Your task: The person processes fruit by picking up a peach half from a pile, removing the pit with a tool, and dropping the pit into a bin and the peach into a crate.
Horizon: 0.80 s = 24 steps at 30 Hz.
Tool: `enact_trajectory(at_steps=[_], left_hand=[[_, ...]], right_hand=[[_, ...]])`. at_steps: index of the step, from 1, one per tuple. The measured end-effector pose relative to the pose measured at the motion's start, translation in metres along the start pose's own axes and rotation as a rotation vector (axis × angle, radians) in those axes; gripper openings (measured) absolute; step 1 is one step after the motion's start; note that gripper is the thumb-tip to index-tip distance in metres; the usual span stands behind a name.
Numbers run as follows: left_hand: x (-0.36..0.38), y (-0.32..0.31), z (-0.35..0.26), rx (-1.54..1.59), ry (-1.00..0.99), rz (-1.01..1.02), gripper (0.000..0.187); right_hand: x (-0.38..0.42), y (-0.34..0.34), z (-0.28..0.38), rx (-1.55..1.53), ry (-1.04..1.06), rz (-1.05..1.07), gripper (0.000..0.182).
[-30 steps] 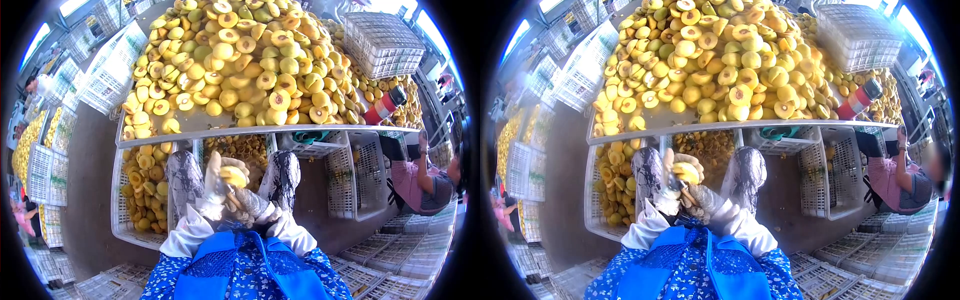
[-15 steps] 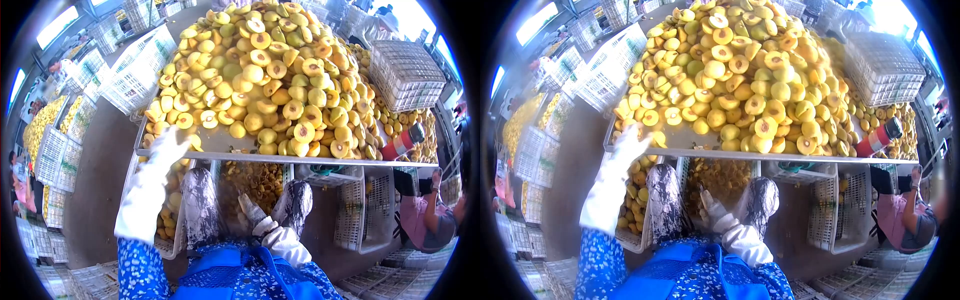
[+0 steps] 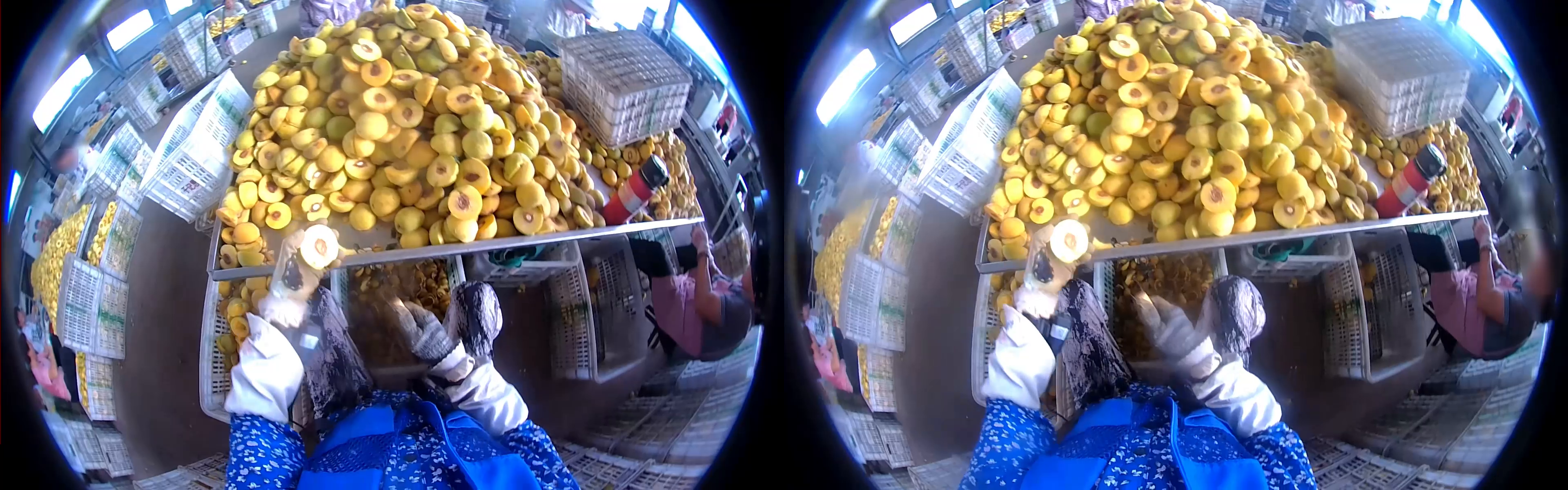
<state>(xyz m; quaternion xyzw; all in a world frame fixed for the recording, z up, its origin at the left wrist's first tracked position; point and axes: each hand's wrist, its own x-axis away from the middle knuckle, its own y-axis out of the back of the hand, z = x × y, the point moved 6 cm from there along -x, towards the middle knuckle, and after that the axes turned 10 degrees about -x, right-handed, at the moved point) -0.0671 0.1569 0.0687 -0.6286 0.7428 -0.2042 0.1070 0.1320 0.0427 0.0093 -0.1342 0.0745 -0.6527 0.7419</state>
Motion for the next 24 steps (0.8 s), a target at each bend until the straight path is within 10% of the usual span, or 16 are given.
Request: enact_trajectory(at_steps=[9, 14, 24], left_hand=[[0.051, -0.066, 0.047, -0.044, -0.024, -0.06, 0.048], [0.076, -0.099, 0.017, -0.52, -0.201, -0.156, 0.049], [0.074, -0.079, 0.045, -0.373, 0.041, -0.288, 0.055]], right_hand=[[-0.002, -0.026, 0.035, 0.814, 0.393, 0.177, 0.034], [-0.002, -0.021, 0.028, 0.815, 0.232, 0.101, 0.034], [0.002, -0.011, 0.001, 0.729, 0.176, 0.182, 0.038]])
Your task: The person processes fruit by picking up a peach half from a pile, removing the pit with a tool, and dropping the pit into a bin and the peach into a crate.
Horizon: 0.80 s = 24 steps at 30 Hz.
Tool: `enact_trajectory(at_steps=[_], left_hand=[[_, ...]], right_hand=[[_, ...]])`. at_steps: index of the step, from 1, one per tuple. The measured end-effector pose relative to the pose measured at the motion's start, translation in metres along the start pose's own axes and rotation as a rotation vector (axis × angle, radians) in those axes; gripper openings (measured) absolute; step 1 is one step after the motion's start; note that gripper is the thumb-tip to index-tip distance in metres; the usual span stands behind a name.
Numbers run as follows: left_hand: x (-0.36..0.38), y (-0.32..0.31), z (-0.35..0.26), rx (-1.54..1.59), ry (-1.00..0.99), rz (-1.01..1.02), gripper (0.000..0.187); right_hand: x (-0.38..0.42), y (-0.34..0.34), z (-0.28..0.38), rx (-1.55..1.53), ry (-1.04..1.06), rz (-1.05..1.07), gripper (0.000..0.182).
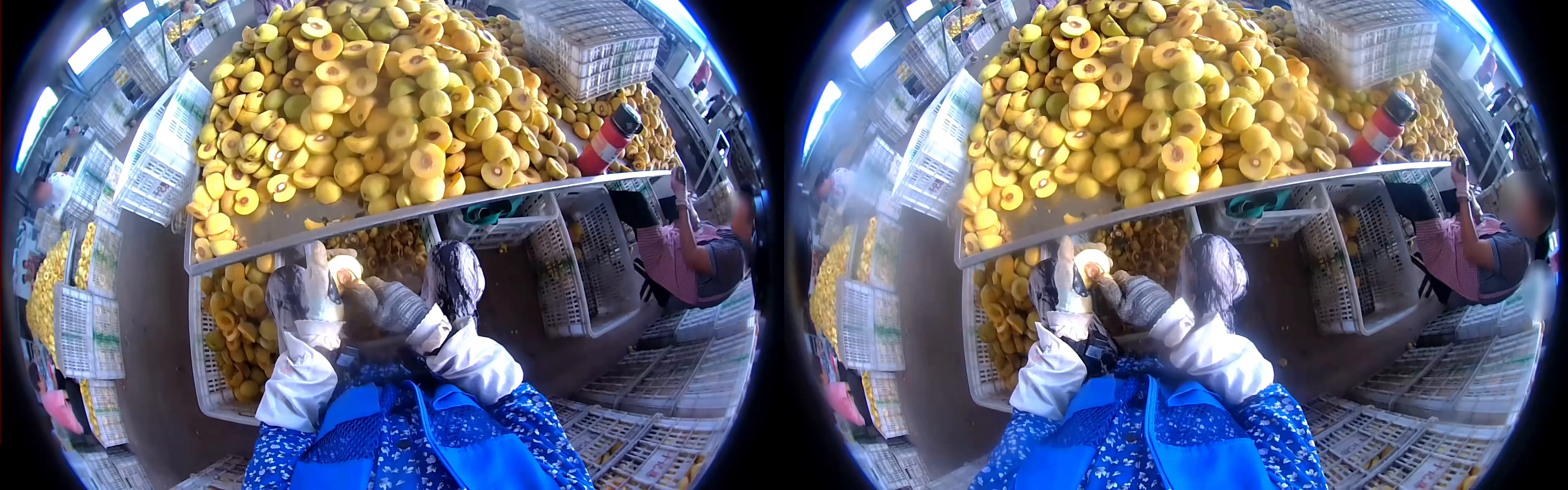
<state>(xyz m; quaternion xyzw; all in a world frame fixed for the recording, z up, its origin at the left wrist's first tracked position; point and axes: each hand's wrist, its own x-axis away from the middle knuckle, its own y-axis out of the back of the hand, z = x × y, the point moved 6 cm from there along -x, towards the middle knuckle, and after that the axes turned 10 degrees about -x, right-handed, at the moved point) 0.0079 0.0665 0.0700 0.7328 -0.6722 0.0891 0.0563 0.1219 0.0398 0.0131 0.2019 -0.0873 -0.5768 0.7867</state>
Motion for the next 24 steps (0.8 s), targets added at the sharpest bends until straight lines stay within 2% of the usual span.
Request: enact_trajectory(at_steps=[1, 4, 5, 7, 8, 9, 11, 13, 15, 17, 18, 19, 20, 22, 24], left_hand=[[-0.004, 0.002, 0.011, 0.027, 0.053, 0.032, 0.056], [-0.02, -0.002, 0.02, -0.13, 0.072, 0.152, 0.058], [-0.024, -0.003, 0.027, -0.225, 0.167, 0.292, 0.059], [-0.03, -0.009, 0.021, -0.229, 0.074, 0.35, 0.058], [-0.032, -0.012, 0.016, -0.232, 0.02, 0.377, 0.057], [-0.029, -0.015, 0.005, -0.044, -0.077, 0.364, 0.054], [-0.02, -0.015, 0.013, 0.111, -0.056, 0.226, 0.043], [-0.015, -0.008, 0.023, 0.218, 0.043, 0.114, 0.033], [-0.016, -0.003, 0.022, -0.052, -0.097, 0.231, 0.032], [-0.012, -0.005, 0.025, -0.326, -0.216, 0.381, 0.033], [-0.009, -0.006, 0.026, -0.187, -0.141, 0.395, 0.034], [-0.006, -0.009, 0.02, -0.046, -0.08, 0.408, 0.035], [-0.006, -0.013, 0.016, 0.097, -0.028, 0.419, 0.037], [0.004, -0.017, 0.022, 0.566, 0.148, 0.253, 0.049], [-0.006, -0.01, 0.048, 0.964, 0.341, 0.22, 0.051]], right_hand=[[0.0, 0.001, -0.007, -0.106, -0.047, -0.02, 0.04], [0.005, -0.007, -0.022, -0.682, -0.226, 0.158, 0.046], [0.007, -0.003, -0.02, -0.744, -0.234, 0.177, 0.046], [0.011, 0.012, 0.006, -0.848, -0.277, 0.182, 0.044], [0.008, -0.008, -0.007, -1.246, -0.215, 0.35, 0.039], [0.007, -0.026, -0.019, -1.625, -0.223, 0.563, 0.036], [0.003, -0.052, -0.042, -2.639, -0.352, 0.749, 0.036], [0.015, -0.05, 0.006, -3.095, -0.96, 0.071, 0.034], [0.014, -0.045, -0.01, -2.487, -0.547, 0.75, 0.032], [0.025, -0.033, -0.04, -1.612, -0.536, 0.522, 0.022], [0.02, -0.072, -0.094, -1.496, -0.44, 0.514, 0.022], [0.031, -0.055, -0.055, -1.739, -0.561, 0.768, 0.028], [0.03, -0.046, -0.024, -1.765, -0.608, 0.599, 0.029], [0.03, -0.023, 0.041, -1.776, -0.662, 0.256, 0.03], [0.034, -0.05, 0.011, -2.201, -0.659, 0.106, 0.034]])
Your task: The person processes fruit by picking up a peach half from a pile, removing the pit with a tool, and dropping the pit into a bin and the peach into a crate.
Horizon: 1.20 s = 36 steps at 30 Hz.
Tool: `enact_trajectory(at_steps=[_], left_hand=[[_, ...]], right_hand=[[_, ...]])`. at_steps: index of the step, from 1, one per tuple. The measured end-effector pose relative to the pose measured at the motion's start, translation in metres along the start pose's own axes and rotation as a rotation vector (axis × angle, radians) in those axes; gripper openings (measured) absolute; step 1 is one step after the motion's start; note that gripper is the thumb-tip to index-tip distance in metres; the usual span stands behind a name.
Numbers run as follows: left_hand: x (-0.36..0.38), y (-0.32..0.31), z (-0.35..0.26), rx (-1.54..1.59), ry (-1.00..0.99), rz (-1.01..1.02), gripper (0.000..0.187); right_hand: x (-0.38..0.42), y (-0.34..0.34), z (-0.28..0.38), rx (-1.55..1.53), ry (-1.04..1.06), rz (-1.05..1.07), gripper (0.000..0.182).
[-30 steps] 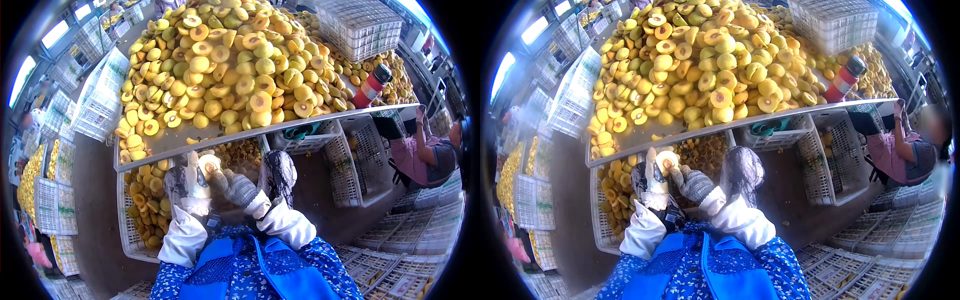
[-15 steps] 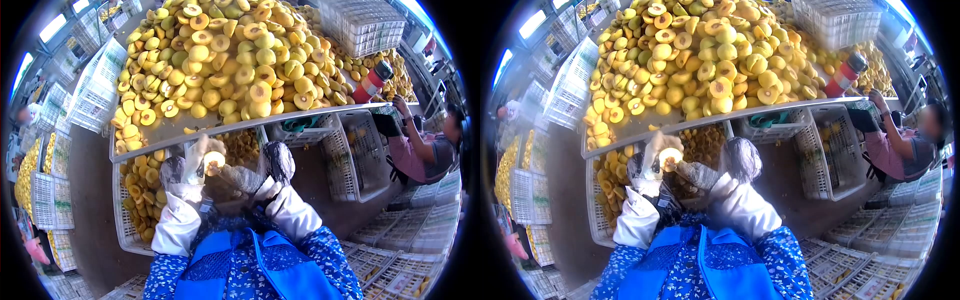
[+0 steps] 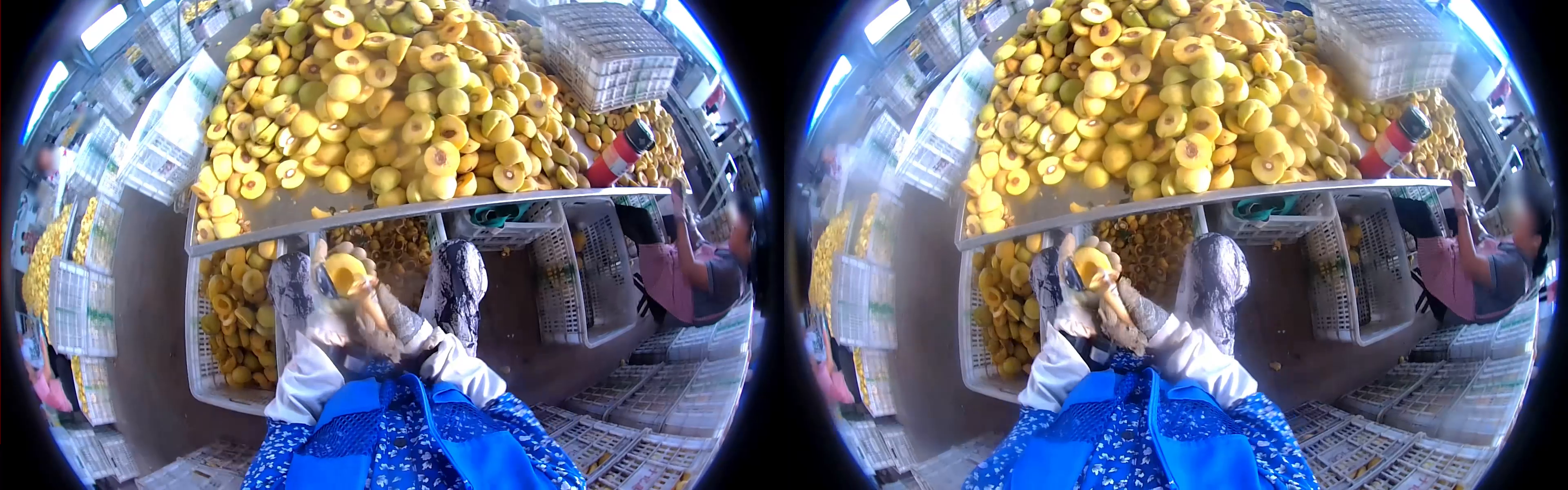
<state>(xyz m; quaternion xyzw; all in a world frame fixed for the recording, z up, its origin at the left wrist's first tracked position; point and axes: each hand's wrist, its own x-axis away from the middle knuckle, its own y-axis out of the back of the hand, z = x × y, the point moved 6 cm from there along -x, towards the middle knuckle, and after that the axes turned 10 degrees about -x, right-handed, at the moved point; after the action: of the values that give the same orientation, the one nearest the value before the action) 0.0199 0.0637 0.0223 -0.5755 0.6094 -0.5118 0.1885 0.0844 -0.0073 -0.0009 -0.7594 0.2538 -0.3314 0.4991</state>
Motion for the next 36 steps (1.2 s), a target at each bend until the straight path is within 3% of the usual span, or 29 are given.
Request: enact_trajectory(at_steps=[1, 2, 3, 4, 5, 6, 8, 9, 10, 11, 13, 16, 17, 18, 20, 22, 23, 24, 26, 28, 29, 30, 32, 33, 34, 35, 36], left_hand=[[0.007, 0.003, -0.012, -0.057, -0.049, -0.139, 0.048], [0.027, 0.0, -0.044, -0.45, -0.342, -0.375, 0.041], [0.021, 0.038, -0.076, -0.776, -0.492, -0.34, 0.033], [0.043, 0.029, -0.104, -1.086, -0.643, -0.541, 0.026], [0.05, 0.041, -0.132, -1.638, -0.889, -0.66, 0.02], [0.062, 0.032, -0.151, -2.148, -1.135, -0.698, 0.02], [0.065, 0.018, -0.184, -2.337, -1.252, -0.77, 0.028], [0.055, 0.005, -0.196, -2.341, -1.125, -0.779, 0.032], [0.04, -0.006, -0.211, -2.338, -1.002, -0.786, 0.035], [0.016, -0.008, -0.223, -2.415, -1.109, -0.803, 0.036], [-0.037, -0.016, -0.243, -2.735, -0.744, -0.804, 0.052], [-0.117, 0.01, -0.261, -3.107, -0.742, -0.73, 0.054], [-0.131, 0.019, -0.261, -3.175, -0.612, -0.656, 0.054], [-0.141, 0.026, -0.259, -3.233, -0.472, -0.589, 0.054], [-0.15, 0.031, -0.253, -3.111, -0.377, -0.439, 0.043], [-0.154, 0.043, -0.245, -3.095, -0.663, -0.407, 0.031], [-0.155, 0.052, -0.239, -2.995, -0.546, -0.345, 0.042], [-0.154, 0.069, -0.23, -2.93, -0.607, -0.265, 0.052], [-0.125, 0.033, -0.219, -2.729, -0.536, -0.271, 0.062], [-0.096, 0.009, -0.214, -2.269, -0.564, -0.469, 0.055], [-0.092, 0.012, -0.209, -1.894, -0.618, -0.34, 0.043], [-0.083, 0.014, -0.194, -1.258, -0.491, -0.177, 0.031], [-0.06, 0.014, -0.169, -0.762, -0.408, -0.183, 0.025], [-0.052, 0.011, -0.154, -0.674, -0.42, 0.046, 0.033], [-0.04, 0.007, -0.133, -0.281, -0.392, 0.185, 0.045], [-0.044, 0.022, -0.119, -0.258, -0.239, 0.171, 0.052], [-0.04, 0.021, -0.106, -0.198, -0.212, 0.178, 0.053]], right_hand=[[-0.004, 0.003, 0.002, 0.033, 0.038, 0.003, 0.035], [-0.012, 0.017, 0.014, 0.294, 0.079, 0.029, 0.038], [-0.014, 0.044, 0.031, 0.392, -0.075, -0.033, 0.042], [-0.016, 0.049, 0.042, 0.68, 0.006, -0.035, 0.042], [-0.017, 0.054, 0.053, 0.971, 0.085, -0.062, 0.042], [-0.006, 0.04, 0.052, 1.418, 0.43, -0.018, 0.041], [-0.023, 0.076, 0.047, 0.946, 0.101, -0.339, 0.04], [-0.027, 0.092, 0.043, 0.7, 0.005, -0.526, 0.041], [-0.023, 0.074, 0.036, 0.769, 0.018, -0.463, 0.041], [-0.026, 0.08, 0.039, 0.769, 0.035, -0.525, 0.042], [-0.032, 0.09, 0.049, 0.766, 0.089, -0.642, 0.043], [-0.029, 0.089, 0.061, 0.959, 0.017, -0.73, 0.045], [-0.025, 0.085, 0.062, 0.98, -0.002, -0.756, 0.046], [-0.028, 0.1, 0.074, 1.17, 0.145, -0.654, 0.046], [-0.034, 0.1, 0.077, 1.243, 0.213, -0.589, 0.046], [-0.041, 0.089, 0.066, 1.158, 0.157, -0.597, 0.046], [-0.043, 0.082, 0.06, 1.118, 0.13, -0.619, 0.046], [-0.043, 0.075, 0.056, 1.094, 0.119, -0.643, 0.046], [-0.038, 0.069, 0.05, 1.098, 0.124, -0.656, 0.046], [-0.033, 0.059, 0.049, 1.128, 0.145, -0.636, 0.045], [-0.034, 0.066, 0.054, 1.125, 0.144, -0.579, 0.043], [-0.029, 0.044, 0.049, 1.192, 0.135, -0.547, 0.038], [-0.044, 0.047, 0.075, 1.773, 0.562, -0.014, 0.031], [-0.033, 0.027, 0.068, 1.803, 0.712, 0.107, 0.027], [-0.031, -0.009, 0.059, 1.833, 0.868, 0.211, 0.024], [-0.019, -0.048, 0.042, 2.089, 0.999, 0.318, 0.022], [-0.017, -0.064, 0.037, 2.119, 0.916, 0.227, 0.021]])
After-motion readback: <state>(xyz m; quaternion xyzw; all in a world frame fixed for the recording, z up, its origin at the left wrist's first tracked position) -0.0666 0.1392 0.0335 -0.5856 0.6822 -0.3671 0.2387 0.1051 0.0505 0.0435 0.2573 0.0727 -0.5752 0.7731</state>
